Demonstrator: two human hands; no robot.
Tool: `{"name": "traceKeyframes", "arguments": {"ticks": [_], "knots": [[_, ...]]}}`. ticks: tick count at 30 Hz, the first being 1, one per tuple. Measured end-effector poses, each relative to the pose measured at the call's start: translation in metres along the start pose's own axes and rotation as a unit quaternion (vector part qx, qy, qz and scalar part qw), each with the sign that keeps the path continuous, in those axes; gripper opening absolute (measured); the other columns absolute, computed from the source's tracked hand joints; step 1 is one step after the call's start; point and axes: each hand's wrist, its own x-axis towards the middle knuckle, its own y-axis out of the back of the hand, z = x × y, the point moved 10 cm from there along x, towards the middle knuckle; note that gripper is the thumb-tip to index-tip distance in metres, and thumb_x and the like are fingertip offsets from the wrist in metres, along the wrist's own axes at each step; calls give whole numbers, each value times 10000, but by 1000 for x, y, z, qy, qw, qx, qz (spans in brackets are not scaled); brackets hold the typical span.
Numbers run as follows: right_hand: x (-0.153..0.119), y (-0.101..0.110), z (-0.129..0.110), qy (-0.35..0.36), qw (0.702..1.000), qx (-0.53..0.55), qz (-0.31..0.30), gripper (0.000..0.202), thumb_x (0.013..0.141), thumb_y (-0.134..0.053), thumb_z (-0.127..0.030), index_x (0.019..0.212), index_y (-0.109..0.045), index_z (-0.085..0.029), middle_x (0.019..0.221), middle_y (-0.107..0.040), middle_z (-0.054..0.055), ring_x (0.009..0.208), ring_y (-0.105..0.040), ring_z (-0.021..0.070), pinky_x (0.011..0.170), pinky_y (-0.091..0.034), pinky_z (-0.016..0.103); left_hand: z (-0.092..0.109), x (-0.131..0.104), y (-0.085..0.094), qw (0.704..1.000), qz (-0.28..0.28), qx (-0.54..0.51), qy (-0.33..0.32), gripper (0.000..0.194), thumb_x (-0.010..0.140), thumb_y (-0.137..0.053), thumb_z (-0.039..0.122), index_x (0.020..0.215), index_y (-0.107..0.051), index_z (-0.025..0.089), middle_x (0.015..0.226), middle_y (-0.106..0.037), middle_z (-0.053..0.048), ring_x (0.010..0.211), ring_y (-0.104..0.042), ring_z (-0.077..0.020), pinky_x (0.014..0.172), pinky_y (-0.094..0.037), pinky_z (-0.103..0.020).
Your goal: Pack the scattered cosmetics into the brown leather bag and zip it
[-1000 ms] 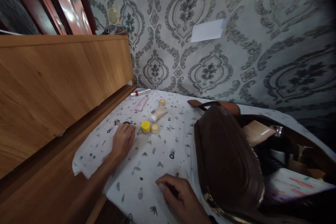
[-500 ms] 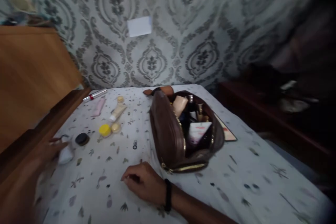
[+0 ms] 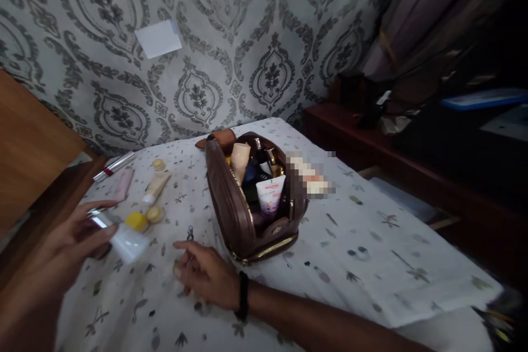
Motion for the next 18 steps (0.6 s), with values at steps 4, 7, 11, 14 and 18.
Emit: {"name": "traceKeyframes", "arguments": {"ticks": [4, 7, 11, 14, 18], "knots": [[7, 1, 9, -47, 977, 209, 9, 760, 781, -664, -673, 1372, -459, -243, 1087, -556, 59, 730, -681, 121, 445, -444, 167, 28, -8, -61, 992, -65, -103, -19, 526, 698, -817, 408, 1147, -624, 212, 690, -573, 35, 571, -513, -100, 489, -434, -185], [11, -1, 8, -51, 962, 267, 1, 673, 761, -684, -685, 1209, -560, -198, 982, -592, 39, 718, -694, 137, 438, -445, 171, 29, -7, -84, 983, -105, -145, -44, 466, 735, -794, 394, 1120, -627, 192, 760, -579, 17, 599, -509, -96, 499, -437, -190], [13, 2, 11, -71, 950, 304, 19, 590, 727, -753, -634, 1067, -591, -180, 897, -624, 18, 646, -665, 114, 426, -399, 168, 20, -4, -95, 975, -134, -174, -35, 436, 814, -722, 457, 1134, -614, 181, 774, -570, 5, 620, -528, -106, 514, -455, -203], [13, 6, 13, -81, 946, 310, 44, 551, 702, -797, -578, 1022, -580, -185, 875, -629, 5, 628, -641, 99, 426, -372, 167, 19, -2, -98, 976, -127, -176, -25, 460, 834, -684, 510, 1140, -626, 171, 768, -571, 0, 633, -537, -114, 523, -464, -209], [12, 10, 12, -74, 952, 290, 65, 503, 673, -836, -490, 968, -547, -202, 875, -625, -17, 593, -602, 78, 414, -342, 162, 22, 0, -100, 976, -120, -180, -34, 460, 800, -719, 510, 1083, -666, 151, 711, -549, 10, 607, -497, -103, 502, -434, -199]]}}
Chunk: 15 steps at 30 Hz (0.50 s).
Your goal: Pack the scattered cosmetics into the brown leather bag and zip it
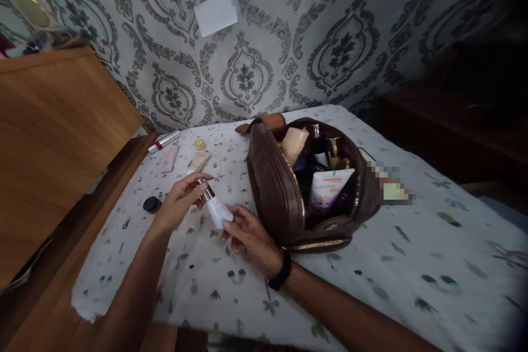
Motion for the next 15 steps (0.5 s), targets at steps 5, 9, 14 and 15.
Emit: {"name": "traceKeyframes", "arguments": {"ticks": [5, 9, 14, 15], "knots": [[0, 8, 1, 5, 999, -29, 33, 518, 644, -852, -436, 967, -507, -224, 844, -605, -45, 595, -581, 75, 425, -348, 157, -1, 1, -1, 1000, 0, -7, -7, 424, 790, -741, 458, 1077, -674, 152, 698, -577, 9, 600, -498, -102, 513, -425, -203], [0, 11, 2, -2, 998, -39, 48, 525, 626, -865, -431, 974, -539, -212, 830, -596, -35, 608, -554, 76, 428, -349, 158, 0, 1, 3, 1000, 16, -14, -16, 406, 761, -773, 426, 1035, -678, 142, 713, -604, -1, 618, -520, -105, 534, -432, -203], [0, 3, 2, -22, 999, -20, 16, 514, 669, -820, -539, 945, -594, -169, 776, -596, -15, 587, -551, 71, 416, -349, 156, 4, -1, 7, 999, 12, -21, -42, 371, 802, -753, 390, 1068, -684, 141, 788, -623, -24, 672, -533, -109, 572, -451, -202], [0, 2, 2, -23, 1000, -10, 9, 534, 676, -804, -571, 956, -593, -169, 799, -610, -5, 592, -576, 79, 409, -356, 159, 4, -2, 8, 999, 11, -23, -46, 371, 805, -752, 389, 1074, -687, 143, 804, -628, -30, 686, -538, -113, 575, -454, -202]]}}
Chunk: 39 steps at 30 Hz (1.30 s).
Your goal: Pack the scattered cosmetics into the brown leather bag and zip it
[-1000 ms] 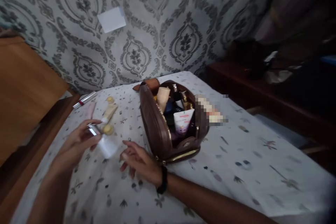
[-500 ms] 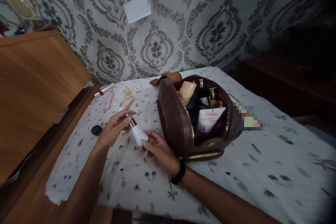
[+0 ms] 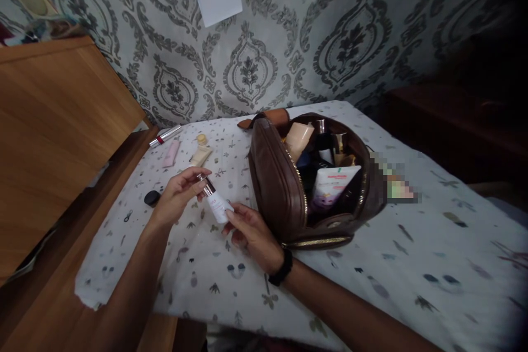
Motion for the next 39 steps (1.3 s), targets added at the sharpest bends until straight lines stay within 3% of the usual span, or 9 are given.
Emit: {"name": "traceKeyframes", "arguments": {"ticks": [5, 13, 17, 22, 27, 31, 35, 37, 39], "knots": [[0, -2, 1, 10, 999, 28, -15, 553, 691, -800, -561, 1022, -536, -205, 882, -653, 15, 671, -686, 143, 424, -416, 176, 0, -4, 4, 1000, -5, 12, -10, 372, 814, -745, 393, 1103, -696, 165, 908, -658, -57, 754, -574, -136, 607, -489, -215], [0, 4, -5, 64, 997, -25, 19, 506, 667, -825, -397, 982, -461, -241, 883, -591, -30, 678, -641, 114, 448, -407, 168, 7, -10, 4, 997, 3, 72, 2, 335, 808, -734, 393, 1051, -710, 164, 823, -675, -40, 643, -593, -122, 599, -543, -237], [0, 0, -2, 53, 998, -32, 9, 577, 642, -828, -418, 1031, -440, -242, 928, -583, -17, 652, -638, 114, 422, -394, 176, 29, -14, 8, 992, 25, 122, -14, 322, 800, -733, 391, 1025, -707, 163, 815, -696, -40, 623, -611, -130, 605, -560, -250], [-2, -5, 5, 27, 999, -33, -15, 637, 573, -878, -434, 1035, -487, -236, 881, -569, -43, 589, -621, 93, 414, -388, 175, 78, -13, 3, 984, 82, 139, -71, 302, 784, -758, 367, 1037, -713, 208, 800, -710, -28, 648, -641, -152, 602, -566, -250], [0, -8, 11, 14, 999, -30, -32, 593, 563, -869, -505, 969, -562, -200, 803, -582, -52, 516, -583, 61, 396, -345, 161, 129, -6, -45, 979, 79, 79, -173, 248, 805, -755, 333, 1036, -730, 248, 773, -700, -5, 625, -618, -137, 558, -528, -229], [-1, -8, 14, 0, 998, -42, -40, 431, 623, -830, -445, 866, -600, -174, 677, -548, -71, 476, -553, 53, 387, -330, 153, 159, -2, -91, 954, 58, 165, -244, 226, 852, -712, 289, 1078, -715, 288, 880, -708, 21, 663, -637, -124, 604, -539, -234], [-5, -8, 15, -21, 997, -53, -45, 201, 711, -717, -271, 848, -629, -152, 618, -552, -70, 471, -536, 51, 405, -341, 151, 179, 0, -145, 902, -74, 267, -330, 201, 851, -705, 236, 1049, -708, 272, 990, -709, 17, 788, -658, -149, 669, -552, -257], [-7, -8, 13, -29, 998, -47, -43, 126, 730, -678, -210, 829, -628, -151, 619, -557, -68, 470, -529, 46, 414, -340, 149, 179, 3, -166, 876, -147, 308, -342, 177, 864, -689, 233, 1040, -696, 258, 959, -714, 15, 837, -659, -155, 706, -544, -253], [-7, -8, 10, -31, 998, -42, -43, 72, 743, -660, -174, 797, -618, -151, 601, -550, -70, 467, -522, 45, 427, -342, 147, 177, 7, -179, 856, -180, 350, -336, 172, 899, -647, 263, 1068, -678, 251, 970, -716, 7, 852, -659, -157, 712, -531, -253]]}}
